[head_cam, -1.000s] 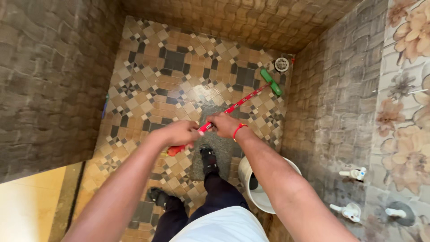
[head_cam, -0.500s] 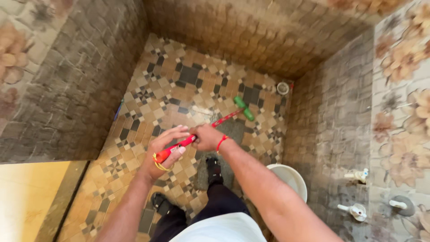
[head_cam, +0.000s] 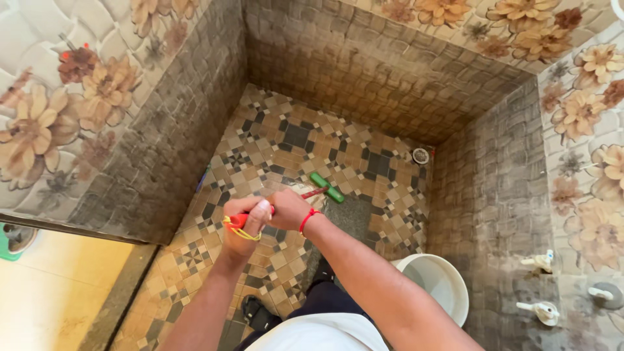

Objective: The person mops a tiled bathroom floor using a green flat mop with a red handle. They repeatedly push and pull the mop across the wet floor, moving water toward the drain area. A white bucket is visible nearby.

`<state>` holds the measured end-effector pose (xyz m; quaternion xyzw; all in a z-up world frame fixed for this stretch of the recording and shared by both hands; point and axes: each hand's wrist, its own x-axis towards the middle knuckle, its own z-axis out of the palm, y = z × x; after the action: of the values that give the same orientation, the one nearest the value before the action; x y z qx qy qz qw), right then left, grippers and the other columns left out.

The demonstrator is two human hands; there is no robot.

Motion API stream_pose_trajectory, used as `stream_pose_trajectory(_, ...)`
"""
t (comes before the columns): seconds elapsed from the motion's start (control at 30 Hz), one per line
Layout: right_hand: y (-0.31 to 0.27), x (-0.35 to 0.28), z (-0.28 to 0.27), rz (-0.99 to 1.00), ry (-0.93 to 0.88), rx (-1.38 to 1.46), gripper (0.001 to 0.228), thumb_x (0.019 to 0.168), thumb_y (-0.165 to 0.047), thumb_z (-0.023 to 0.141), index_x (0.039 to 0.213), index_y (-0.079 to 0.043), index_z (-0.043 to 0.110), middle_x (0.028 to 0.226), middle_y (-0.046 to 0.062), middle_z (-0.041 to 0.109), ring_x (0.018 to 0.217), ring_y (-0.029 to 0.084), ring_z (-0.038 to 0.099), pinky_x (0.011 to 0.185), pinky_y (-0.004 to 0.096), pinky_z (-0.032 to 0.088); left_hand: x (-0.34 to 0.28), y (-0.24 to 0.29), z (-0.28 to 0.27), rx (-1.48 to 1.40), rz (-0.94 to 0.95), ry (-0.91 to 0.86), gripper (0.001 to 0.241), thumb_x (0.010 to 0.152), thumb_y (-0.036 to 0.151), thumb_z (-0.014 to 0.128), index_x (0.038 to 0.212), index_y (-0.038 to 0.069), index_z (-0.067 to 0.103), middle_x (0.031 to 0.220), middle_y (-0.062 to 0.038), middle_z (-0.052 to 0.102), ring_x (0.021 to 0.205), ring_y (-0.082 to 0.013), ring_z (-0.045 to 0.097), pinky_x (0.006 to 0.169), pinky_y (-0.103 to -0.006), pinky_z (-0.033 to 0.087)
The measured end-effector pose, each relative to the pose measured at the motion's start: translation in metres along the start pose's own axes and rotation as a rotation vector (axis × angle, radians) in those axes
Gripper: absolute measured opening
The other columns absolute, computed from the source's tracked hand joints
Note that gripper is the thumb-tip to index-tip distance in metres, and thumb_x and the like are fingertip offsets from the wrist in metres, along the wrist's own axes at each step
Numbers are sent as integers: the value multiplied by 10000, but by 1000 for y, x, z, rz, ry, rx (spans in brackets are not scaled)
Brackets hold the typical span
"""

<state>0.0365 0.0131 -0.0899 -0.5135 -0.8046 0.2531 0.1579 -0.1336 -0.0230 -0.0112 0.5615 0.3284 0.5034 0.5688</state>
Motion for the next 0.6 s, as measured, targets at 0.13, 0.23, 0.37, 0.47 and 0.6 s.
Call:
stream_pose_trajectory(0.13,11,1,6,-22,-50,-98,190,736,-282,724,720,-93,708,736,189,708,729,433,690,692,509,561,-6,-12,-6,113,67,-75,304,931,214,606,715,0,623,600,0,532,576,-79,464,528,-285,367)
stream_pose_trajectory(0.23,24,-4,7,-29,-62,-124,182,727,-282,725,710,-101,706,735,184,710,738,432,690,695,512,562,-4,-20,4,135,46,-73,315,934,209,611,706,-9,610,582,-29,521,559,-106,465,529,-301,372)
stream_pose_trajectory(0.37,44,-14,-5,8,-80,-162,162,727,-271,707,712,-110,700,741,175,714,753,429,694,703,517,557,5,-25,27,183,104,-92,273,916,201,610,765,-26,635,595,-64,554,539,-143,516,536,-314,412)
stream_pose_trajectory(0.47,63,-21,-20,27,-69,-154,157,718,-279,710,721,-122,705,729,173,709,766,430,693,690,526,551,18,-35,45,196,133,-109,270,920,194,612,774,-33,624,602,-81,535,541,-159,515,550,-321,411)
stream_pose_trajectory(0.6,100,-15,-43,87,-102,-165,161,700,-269,715,702,-109,696,723,189,695,761,434,690,690,522,556,49,-55,77,139,145,-68,271,920,190,607,759,-27,626,626,-77,600,568,-157,564,557,-325,436)
